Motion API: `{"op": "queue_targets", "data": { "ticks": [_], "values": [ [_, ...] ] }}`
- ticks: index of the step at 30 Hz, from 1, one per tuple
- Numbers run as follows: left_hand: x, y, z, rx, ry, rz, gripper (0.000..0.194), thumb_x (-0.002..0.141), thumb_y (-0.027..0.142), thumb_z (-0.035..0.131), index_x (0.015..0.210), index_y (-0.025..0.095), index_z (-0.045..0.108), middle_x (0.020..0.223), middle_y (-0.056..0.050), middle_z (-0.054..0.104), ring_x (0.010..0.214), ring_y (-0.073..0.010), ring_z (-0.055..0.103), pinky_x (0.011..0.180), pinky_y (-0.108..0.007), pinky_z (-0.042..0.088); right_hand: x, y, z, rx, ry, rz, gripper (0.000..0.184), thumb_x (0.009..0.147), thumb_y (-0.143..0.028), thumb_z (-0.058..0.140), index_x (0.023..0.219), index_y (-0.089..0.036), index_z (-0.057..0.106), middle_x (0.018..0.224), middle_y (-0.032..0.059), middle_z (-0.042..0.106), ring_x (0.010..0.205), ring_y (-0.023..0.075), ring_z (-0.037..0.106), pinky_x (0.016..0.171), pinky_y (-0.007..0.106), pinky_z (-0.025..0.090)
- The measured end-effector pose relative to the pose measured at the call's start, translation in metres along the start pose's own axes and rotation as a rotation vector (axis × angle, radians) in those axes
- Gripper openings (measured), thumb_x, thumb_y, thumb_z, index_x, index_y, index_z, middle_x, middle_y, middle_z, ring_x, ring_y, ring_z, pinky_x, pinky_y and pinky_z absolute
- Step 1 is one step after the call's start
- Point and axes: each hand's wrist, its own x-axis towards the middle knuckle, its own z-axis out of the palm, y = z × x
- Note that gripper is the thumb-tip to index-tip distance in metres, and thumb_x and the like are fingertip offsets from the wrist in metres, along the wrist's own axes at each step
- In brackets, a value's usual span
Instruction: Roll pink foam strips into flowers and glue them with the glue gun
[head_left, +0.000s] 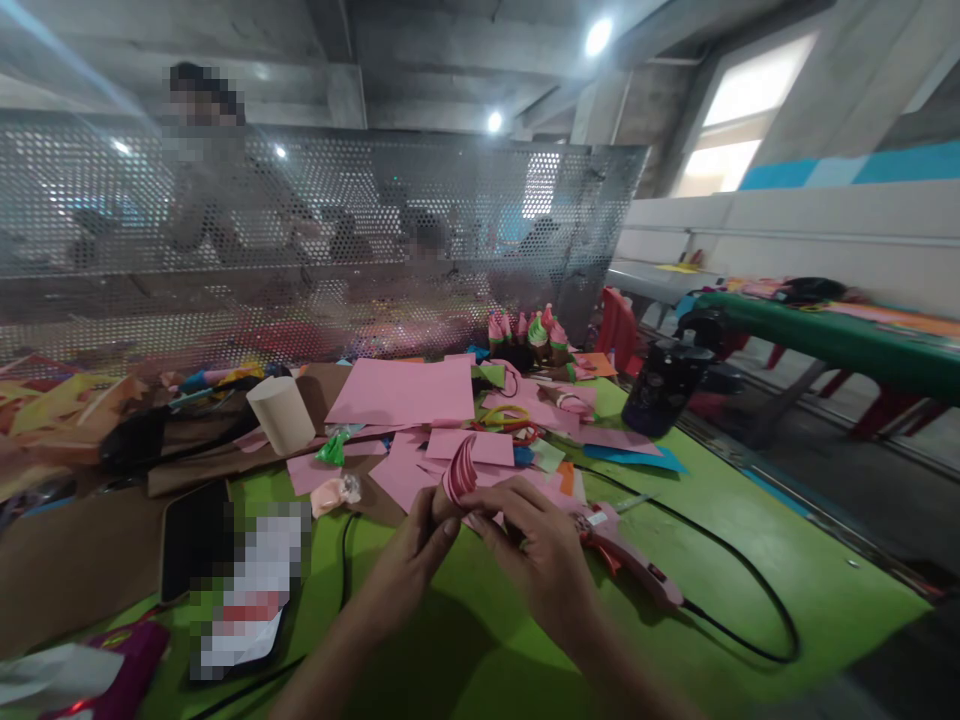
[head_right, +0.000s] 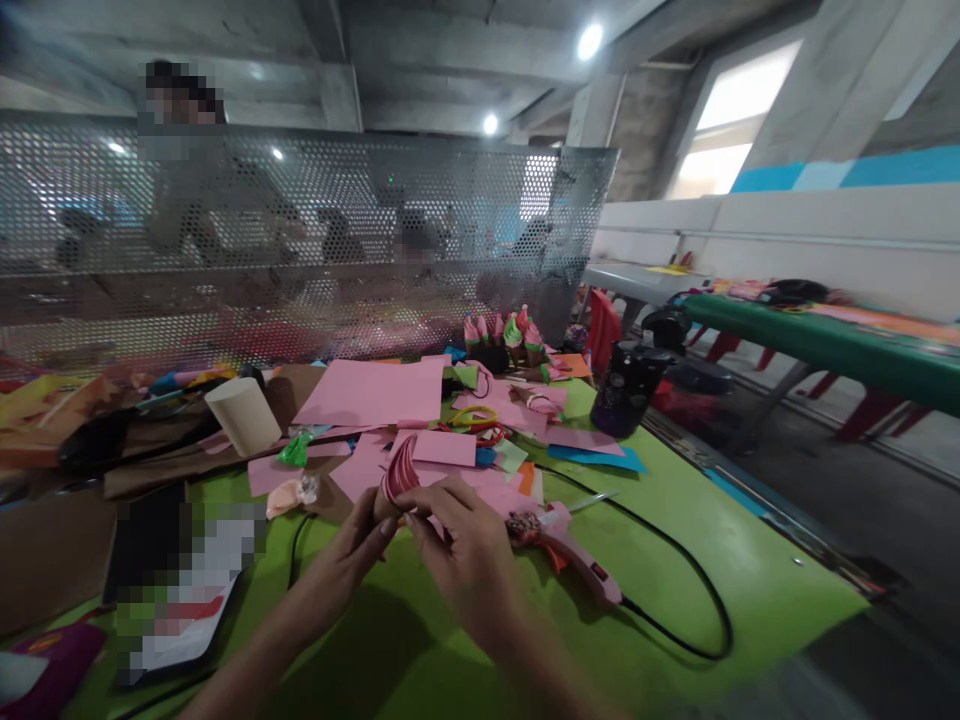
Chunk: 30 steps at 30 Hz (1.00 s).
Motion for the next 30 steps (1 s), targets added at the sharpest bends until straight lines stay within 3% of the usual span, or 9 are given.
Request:
{"op": "queue_targets", "data": {
  "ticks": [8, 18, 26, 30],
  "values": [
    [-0.0010, 0.0010, -0.0006, 0.025, 0.001, 0.001, 0.041, 0.090, 0.050, 0.052, 0.121, 0.023, 0.051, 0.128, -0.007, 0.057, 0.110, -0.0230, 0.051, 0.089, -0.029, 0.042, 0.0021, -0.0006, -0.0005, 0.025, 0.018, -0.014, 0.028, 0.088, -0.008, 0.058, 0.108, -0.026, 0.068, 0.095, 0.0042, 0.065, 0.084, 0.0177, 0.062, 0.071, 0.026, 0.050],
    [0.0006, 0.0040, -0.0003, 0.055, -0.001, 0.004, 0.038, 0.092, 0.051, 0.048, 0.115, 0.021, 0.051, 0.101, -0.003, 0.056, 0.083, -0.0166, 0.046, 0.077, -0.027, 0.042, -0.0002, 0.0004, -0.0004, 0.046, 0.034, -0.031, 0.023, 0.089, -0.010, 0.058, 0.101, -0.025, 0.070, 0.090, 0.0043, 0.066, 0.082, 0.0181, 0.063, 0.070, 0.028, 0.051],
    [-0.0013, 0.0053, -0.0015, 0.018, -0.003, -0.049, 0.044, 0.089, 0.054, 0.050, 0.121, 0.023, 0.051, 0.111, -0.005, 0.056, 0.088, -0.0183, 0.048, 0.077, -0.027, 0.043, -0.0014, 0.0035, -0.0022, 0.039, 0.032, -0.005, 0.025, 0.090, -0.010, 0.057, 0.107, -0.026, 0.066, 0.093, 0.0043, 0.064, 0.083, 0.0178, 0.061, 0.070, 0.028, 0.049],
    [-0.0015, 0.0074, -0.0016, 0.019, -0.006, -0.038, 0.040, 0.091, 0.053, 0.048, 0.116, 0.023, 0.054, 0.097, -0.003, 0.054, 0.080, -0.0155, 0.045, 0.075, -0.025, 0.042, -0.0029, 0.0048, -0.0034, 0.035, 0.034, 0.001, 0.027, 0.089, -0.009, 0.058, 0.108, -0.026, 0.066, 0.093, 0.0039, 0.063, 0.081, 0.0173, 0.061, 0.068, 0.027, 0.049]
  ]
}}
